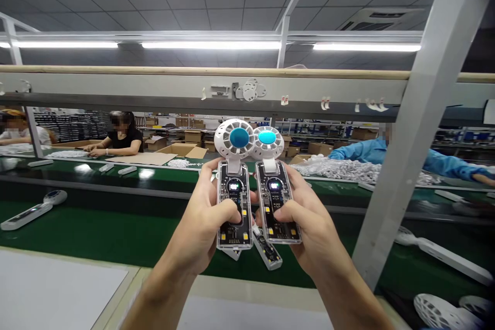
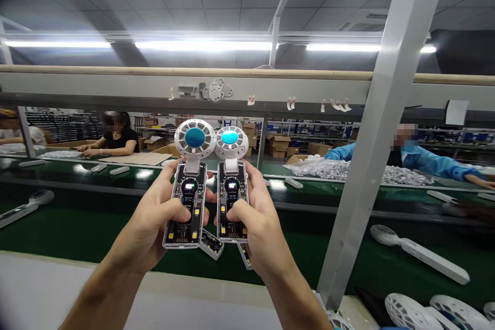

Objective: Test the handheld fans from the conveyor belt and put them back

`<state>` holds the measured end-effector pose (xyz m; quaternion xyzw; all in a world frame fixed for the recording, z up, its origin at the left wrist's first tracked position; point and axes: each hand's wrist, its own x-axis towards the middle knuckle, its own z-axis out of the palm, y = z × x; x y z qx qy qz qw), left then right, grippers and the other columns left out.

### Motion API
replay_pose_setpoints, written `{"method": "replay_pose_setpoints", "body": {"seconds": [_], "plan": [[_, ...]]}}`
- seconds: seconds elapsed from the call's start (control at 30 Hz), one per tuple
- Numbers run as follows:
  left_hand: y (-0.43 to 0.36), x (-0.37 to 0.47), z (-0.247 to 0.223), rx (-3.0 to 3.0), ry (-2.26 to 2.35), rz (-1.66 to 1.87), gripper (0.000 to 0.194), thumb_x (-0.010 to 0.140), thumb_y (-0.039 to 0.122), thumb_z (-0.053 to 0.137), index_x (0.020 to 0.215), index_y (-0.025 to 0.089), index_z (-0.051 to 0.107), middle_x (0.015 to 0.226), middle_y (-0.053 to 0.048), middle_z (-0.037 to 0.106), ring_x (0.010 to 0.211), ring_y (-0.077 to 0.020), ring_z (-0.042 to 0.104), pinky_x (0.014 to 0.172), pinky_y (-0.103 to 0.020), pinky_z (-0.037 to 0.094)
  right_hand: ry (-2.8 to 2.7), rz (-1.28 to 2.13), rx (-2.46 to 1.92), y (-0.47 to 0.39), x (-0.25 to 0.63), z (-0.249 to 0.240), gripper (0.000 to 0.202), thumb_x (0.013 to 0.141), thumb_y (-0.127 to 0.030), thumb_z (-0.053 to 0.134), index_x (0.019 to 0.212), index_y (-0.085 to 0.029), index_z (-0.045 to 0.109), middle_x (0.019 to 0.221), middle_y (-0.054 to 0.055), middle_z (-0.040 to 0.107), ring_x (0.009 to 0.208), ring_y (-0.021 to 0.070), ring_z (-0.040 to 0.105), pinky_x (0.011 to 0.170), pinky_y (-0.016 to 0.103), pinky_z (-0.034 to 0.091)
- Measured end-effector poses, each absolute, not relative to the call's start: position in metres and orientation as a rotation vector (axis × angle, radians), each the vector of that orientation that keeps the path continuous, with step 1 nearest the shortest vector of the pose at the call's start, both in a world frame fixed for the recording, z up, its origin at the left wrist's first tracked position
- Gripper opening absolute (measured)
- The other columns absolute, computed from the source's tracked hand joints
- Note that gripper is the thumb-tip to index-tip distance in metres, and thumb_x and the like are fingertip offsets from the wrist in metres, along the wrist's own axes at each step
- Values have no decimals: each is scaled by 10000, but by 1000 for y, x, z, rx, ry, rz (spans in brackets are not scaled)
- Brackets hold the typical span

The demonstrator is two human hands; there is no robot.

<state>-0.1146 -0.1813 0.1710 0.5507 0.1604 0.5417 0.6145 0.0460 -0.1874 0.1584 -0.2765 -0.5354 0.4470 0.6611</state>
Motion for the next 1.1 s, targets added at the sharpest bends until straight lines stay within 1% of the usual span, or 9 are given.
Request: {"method": "replay_pose_setpoints", "body": {"seconds": [0.17,0.33,0.4,0.57,0.77,0.9,0.97,1.03,1.1], "plan": [[-182,-114,174,1253,377,1261,754,633,60,577,1319,245,325,912,-52,658,665,-166,642,556,-260,530,-1215,1029,-628,-188,46,159,745,666,-128,576,1382,-277,436,1141,55,687,637,150,635,531,267,519],[-182,-113,174,1241,406,1278,748,616,58,602,1298,244,357,962,-43,629,625,-157,637,506,-241,503,-1192,1037,-636,-188,43,160,735,649,-92,575,1352,-280,467,1213,32,661,1052,199,642,816,272,544],[-182,-114,173,1251,397,1283,752,625,57,604,1311,245,358,965,-44,626,640,-165,648,520,-251,515,-1196,1039,-633,-189,43,161,740,647,-88,576,1353,-280,467,1218,32,660,1082,206,632,837,277,541],[-182,-116,173,1254,361,1258,744,636,37,612,1303,246,358,978,-43,623,667,-164,652,508,-227,500,-1204,1082,-604,-192,43,164,738,667,-109,591,1369,-276,435,1129,60,692,831,202,689,614,266,548],[-182,-115,174,1262,320,1266,745,656,43,643,1304,244,334,961,-35,634,672,-161,654,540,-239,519,-1211,1009,-607,-195,43,165,729,677,-107,592,1363,-290,429,1054,31,700,695,153,668,618,261,551],[-182,-111,171,1314,398,1360,657,729,140,699,1295,237,379,864,-6,645,624,-130,620,587,-256,538,-1265,944,-628,-191,41,160,483,821,-335,672,1253,-240,479,833,21,676,555,148,603,489,266,517],[-180,-108,169,1384,531,1545,475,752,204,732,1168,204,502,799,3,640,619,-122,606,604,-253,536,-1289,756,-681,-188,38,157,473,812,-397,732,1193,-242,497,818,14,663,581,160,617,518,289,541],[-176,-106,166,1465,647,1737,250,759,257,751,927,169,588,733,-2,630,627,-132,608,614,-257,532,-1245,416,-733,-188,35,155,492,762,-337,802,1145,-267,502,915,24,673,712,196,667,630,342,585],[-171,-106,163,1485,717,1902,194,771,283,744,778,166,589,699,-3,620,623,-140,612,619,-271,532,-1235,169,-743,-190,37,156,356,771,-275,787,1035,-272,548,958,38,677,827,238,683,710,399,597]]}}
